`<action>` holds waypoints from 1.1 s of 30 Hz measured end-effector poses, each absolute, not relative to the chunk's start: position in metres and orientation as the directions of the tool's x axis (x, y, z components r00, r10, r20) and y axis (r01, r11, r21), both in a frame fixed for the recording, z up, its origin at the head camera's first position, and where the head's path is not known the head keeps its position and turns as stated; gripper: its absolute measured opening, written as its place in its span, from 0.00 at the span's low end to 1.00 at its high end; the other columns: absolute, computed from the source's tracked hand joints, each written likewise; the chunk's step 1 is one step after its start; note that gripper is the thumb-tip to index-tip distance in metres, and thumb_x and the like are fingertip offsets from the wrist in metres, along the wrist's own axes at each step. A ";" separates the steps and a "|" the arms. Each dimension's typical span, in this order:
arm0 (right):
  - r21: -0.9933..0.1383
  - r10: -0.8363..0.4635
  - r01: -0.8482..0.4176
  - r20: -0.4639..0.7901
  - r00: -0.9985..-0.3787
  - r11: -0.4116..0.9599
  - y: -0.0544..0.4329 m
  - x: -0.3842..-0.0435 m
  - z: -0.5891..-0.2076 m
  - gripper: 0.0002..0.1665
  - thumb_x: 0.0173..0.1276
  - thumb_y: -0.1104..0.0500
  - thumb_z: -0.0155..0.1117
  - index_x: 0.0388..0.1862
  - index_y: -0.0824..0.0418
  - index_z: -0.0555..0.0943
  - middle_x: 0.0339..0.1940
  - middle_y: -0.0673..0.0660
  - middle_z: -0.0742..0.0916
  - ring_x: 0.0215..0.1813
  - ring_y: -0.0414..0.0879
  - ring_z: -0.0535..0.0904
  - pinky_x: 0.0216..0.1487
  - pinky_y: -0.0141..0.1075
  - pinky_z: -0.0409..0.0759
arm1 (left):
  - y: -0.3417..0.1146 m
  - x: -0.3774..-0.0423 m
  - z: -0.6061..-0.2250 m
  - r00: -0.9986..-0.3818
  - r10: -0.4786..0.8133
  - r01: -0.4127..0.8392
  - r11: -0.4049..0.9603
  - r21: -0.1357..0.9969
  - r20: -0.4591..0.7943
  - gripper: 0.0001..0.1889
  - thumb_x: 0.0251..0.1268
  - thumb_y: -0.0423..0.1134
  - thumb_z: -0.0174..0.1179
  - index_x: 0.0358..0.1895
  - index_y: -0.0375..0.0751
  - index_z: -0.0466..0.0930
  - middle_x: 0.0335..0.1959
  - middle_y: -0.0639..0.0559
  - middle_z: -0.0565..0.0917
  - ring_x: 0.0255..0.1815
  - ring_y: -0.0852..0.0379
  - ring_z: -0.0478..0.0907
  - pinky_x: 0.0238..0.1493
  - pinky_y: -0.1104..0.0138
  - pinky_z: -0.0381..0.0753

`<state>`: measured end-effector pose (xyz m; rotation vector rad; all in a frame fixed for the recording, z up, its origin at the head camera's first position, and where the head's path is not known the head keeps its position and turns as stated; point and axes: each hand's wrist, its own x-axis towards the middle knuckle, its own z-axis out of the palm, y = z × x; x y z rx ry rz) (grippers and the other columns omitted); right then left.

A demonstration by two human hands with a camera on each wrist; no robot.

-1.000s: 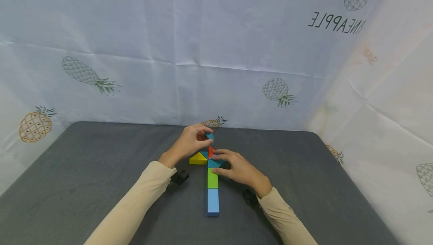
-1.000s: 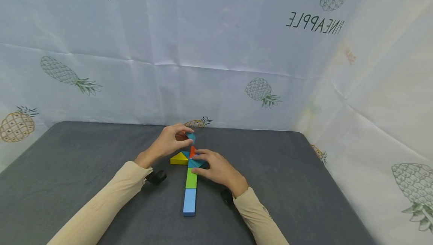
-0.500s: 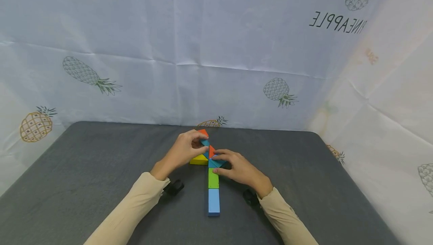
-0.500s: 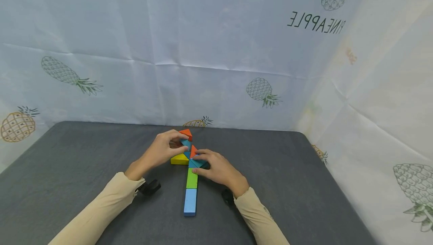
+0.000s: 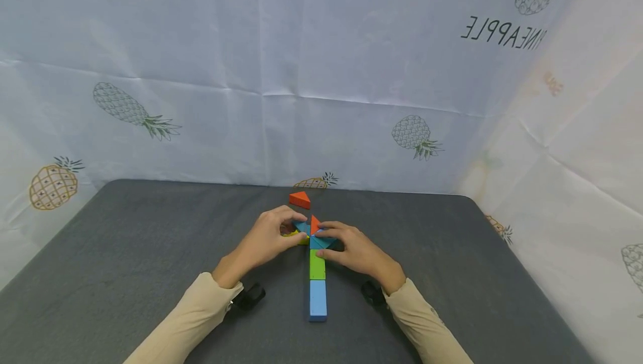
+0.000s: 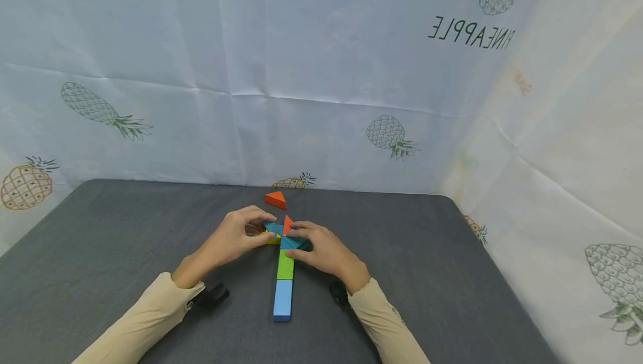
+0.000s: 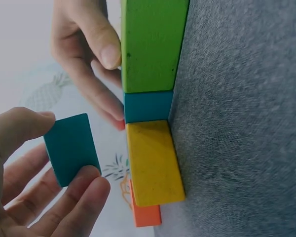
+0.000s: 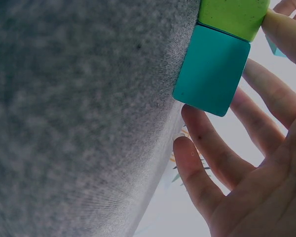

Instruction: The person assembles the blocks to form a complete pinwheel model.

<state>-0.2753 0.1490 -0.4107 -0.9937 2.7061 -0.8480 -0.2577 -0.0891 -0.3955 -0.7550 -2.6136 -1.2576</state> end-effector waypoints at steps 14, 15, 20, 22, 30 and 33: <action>-0.549 -0.633 -0.560 0.070 -0.771 0.621 0.150 -0.275 -0.411 0.28 0.71 0.45 0.64 0.65 0.56 0.79 0.72 0.59 0.75 0.71 0.57 0.72 0.66 0.52 0.75 | -0.093 -0.246 -0.402 -0.849 0.410 0.521 0.547 0.655 0.332 0.16 0.63 0.38 0.68 0.52 0.36 0.84 0.42 0.51 0.82 0.33 0.65 0.76 0.36 0.73 0.80; -0.551 -0.633 -0.559 0.070 -0.771 0.620 0.150 -0.275 -0.411 0.28 0.71 0.45 0.64 0.65 0.56 0.79 0.72 0.59 0.75 0.71 0.57 0.72 0.65 0.52 0.76 | -0.093 -0.245 -0.403 -0.847 0.414 0.525 0.550 0.649 0.334 0.16 0.62 0.38 0.68 0.52 0.36 0.84 0.41 0.51 0.82 0.32 0.66 0.76 0.35 0.73 0.80; -0.554 -0.633 -0.557 0.069 -0.771 0.619 0.149 -0.276 -0.411 0.28 0.70 0.45 0.64 0.65 0.56 0.79 0.72 0.59 0.74 0.71 0.57 0.72 0.65 0.52 0.76 | -0.094 -0.245 -0.403 -0.840 0.425 0.537 0.563 0.629 0.336 0.15 0.62 0.38 0.69 0.50 0.38 0.85 0.41 0.51 0.82 0.31 0.65 0.77 0.33 0.74 0.78; -0.550 -0.631 -0.558 0.070 -0.773 0.622 0.149 -0.276 -0.411 0.28 0.70 0.46 0.64 0.65 0.56 0.79 0.72 0.59 0.74 0.72 0.57 0.72 0.65 0.52 0.76 | -0.094 -0.245 -0.403 -0.841 0.431 0.534 0.571 0.623 0.326 0.15 0.61 0.39 0.69 0.49 0.38 0.85 0.40 0.51 0.83 0.30 0.65 0.77 0.32 0.74 0.78; -0.544 -0.628 -0.554 0.063 -0.775 0.630 0.149 -0.275 -0.410 0.28 0.70 0.46 0.65 0.65 0.56 0.79 0.72 0.59 0.74 0.73 0.58 0.70 0.67 0.55 0.73 | -0.093 -0.245 -0.405 -0.853 0.470 0.500 0.613 0.612 0.226 0.14 0.60 0.39 0.71 0.46 0.37 0.86 0.38 0.53 0.83 0.28 0.66 0.74 0.29 0.75 0.75; -0.547 -0.629 -0.554 0.064 -0.775 0.627 0.149 -0.274 -0.410 0.28 0.70 0.47 0.65 0.65 0.56 0.79 0.72 0.59 0.74 0.73 0.58 0.70 0.68 0.55 0.73 | -0.092 -0.246 -0.406 -0.854 0.480 0.494 0.624 0.605 0.202 0.14 0.58 0.39 0.72 0.46 0.38 0.86 0.38 0.53 0.83 0.28 0.67 0.73 0.29 0.75 0.75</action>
